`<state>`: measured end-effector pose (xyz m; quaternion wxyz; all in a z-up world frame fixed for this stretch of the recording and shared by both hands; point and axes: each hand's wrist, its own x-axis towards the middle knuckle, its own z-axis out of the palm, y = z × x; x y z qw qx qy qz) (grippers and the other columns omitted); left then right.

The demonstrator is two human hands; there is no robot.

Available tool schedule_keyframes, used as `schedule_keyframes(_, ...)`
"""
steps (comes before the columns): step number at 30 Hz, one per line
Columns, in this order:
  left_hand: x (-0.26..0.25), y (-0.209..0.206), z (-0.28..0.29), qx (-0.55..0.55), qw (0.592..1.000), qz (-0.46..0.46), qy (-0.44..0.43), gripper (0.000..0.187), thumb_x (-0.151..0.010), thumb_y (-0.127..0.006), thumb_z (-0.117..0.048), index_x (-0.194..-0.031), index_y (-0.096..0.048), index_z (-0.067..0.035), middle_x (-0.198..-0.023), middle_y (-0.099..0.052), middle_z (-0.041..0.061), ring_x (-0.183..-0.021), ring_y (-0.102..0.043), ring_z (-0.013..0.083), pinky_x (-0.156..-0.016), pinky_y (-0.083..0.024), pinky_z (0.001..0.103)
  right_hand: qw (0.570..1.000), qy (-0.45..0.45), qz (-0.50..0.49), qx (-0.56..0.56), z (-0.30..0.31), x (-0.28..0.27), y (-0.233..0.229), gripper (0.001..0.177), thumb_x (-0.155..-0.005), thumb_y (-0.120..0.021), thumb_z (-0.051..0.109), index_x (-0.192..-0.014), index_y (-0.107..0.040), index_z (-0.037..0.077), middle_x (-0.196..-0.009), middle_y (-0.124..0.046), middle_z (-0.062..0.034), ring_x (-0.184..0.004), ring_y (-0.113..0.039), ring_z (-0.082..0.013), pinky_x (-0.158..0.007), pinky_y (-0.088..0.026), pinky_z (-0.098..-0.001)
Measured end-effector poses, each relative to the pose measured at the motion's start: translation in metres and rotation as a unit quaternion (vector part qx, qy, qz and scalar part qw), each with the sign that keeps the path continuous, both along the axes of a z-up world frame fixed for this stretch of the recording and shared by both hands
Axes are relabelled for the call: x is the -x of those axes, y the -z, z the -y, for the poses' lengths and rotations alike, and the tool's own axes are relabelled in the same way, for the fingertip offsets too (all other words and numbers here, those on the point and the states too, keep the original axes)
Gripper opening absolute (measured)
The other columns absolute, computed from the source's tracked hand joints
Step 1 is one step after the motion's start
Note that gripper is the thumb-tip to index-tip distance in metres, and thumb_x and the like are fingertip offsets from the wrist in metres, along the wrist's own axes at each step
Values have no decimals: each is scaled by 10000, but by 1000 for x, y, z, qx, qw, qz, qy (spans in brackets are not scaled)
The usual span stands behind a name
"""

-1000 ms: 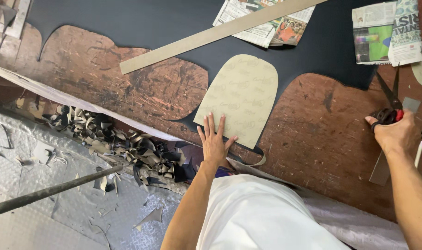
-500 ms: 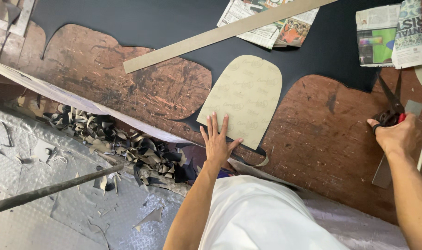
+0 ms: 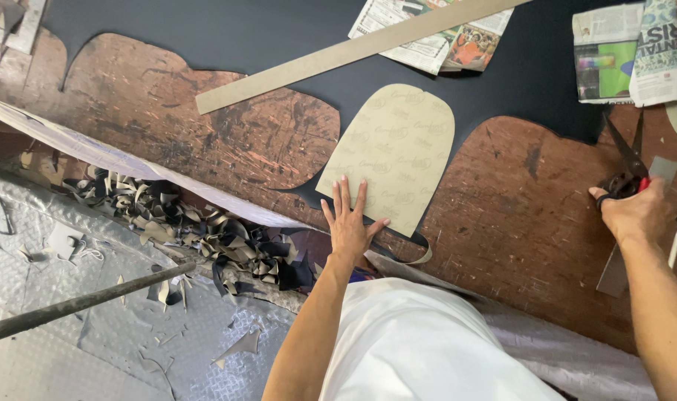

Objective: The person uses shears to cut around a newspaper pattern on dark fabric, marks a section with white chalk, and cuts different pieces of fabric on a wooden workbench.

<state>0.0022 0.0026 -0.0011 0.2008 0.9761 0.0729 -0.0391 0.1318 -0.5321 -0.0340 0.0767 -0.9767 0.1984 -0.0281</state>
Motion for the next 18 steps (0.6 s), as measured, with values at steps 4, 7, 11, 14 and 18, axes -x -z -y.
schedule_keyframes(4,-1,-4,0,7,1000,-7,-2,1061,-786,-716,-675,-1627,-226,-253,-1706,-47,185,-1572,-32,396,-1189,-98,700,999,-32,11,4,-3,5,-9,763,-791,-973,467,-1185,-563,-43,-1108,-694,-248,-1011,-677,-412,-834,-544,-498)
schedule_keyframes(7,-1,-5,-1,7,1000,-13,-2,1058,-786,-723,-677,-1626,-232,-264,-1709,-51,173,-1579,-33,390,-1183,-106,706,999,-8,-15,-43,-5,6,-15,772,-788,-961,455,-1207,-562,-55,-1072,-700,-240,-950,-693,-398,-806,-553,-489)
schedule_keyframes(11,-2,-5,-1,12,1000,-10,-3,1065,-778,-726,-678,-1625,-230,-264,-1708,-48,171,-1575,-31,390,-1185,-106,708,999,-27,20,-36,1,5,-7,737,-775,-972,442,-1183,-602,-48,-1092,-710,-212,-937,-703,-362,-822,-563,-453)
schedule_keyframes(14,-2,-6,-1,5,1000,-13,-1,1072,-776,-725,-674,-1627,-224,-258,-1705,-44,180,-1572,-27,391,-1186,-105,706,1000,-7,6,-11,6,2,0,719,-759,-985,434,-1163,-624,-39,-1068,-712,-208,-908,-690,-366,-788,-554,-467)
schedule_keyframes(18,-4,-10,0,-7,1000,-23,3,1071,-789,-721,-677,-1622,-218,-230,-1695,-52,205,-1566,-29,406,-1176,-104,708,995,-30,15,-91,-22,5,-10,738,-758,-989,402,-1216,-619,-44,-1114,-712,-175,-962,-682,-330,-864,-547,-436)
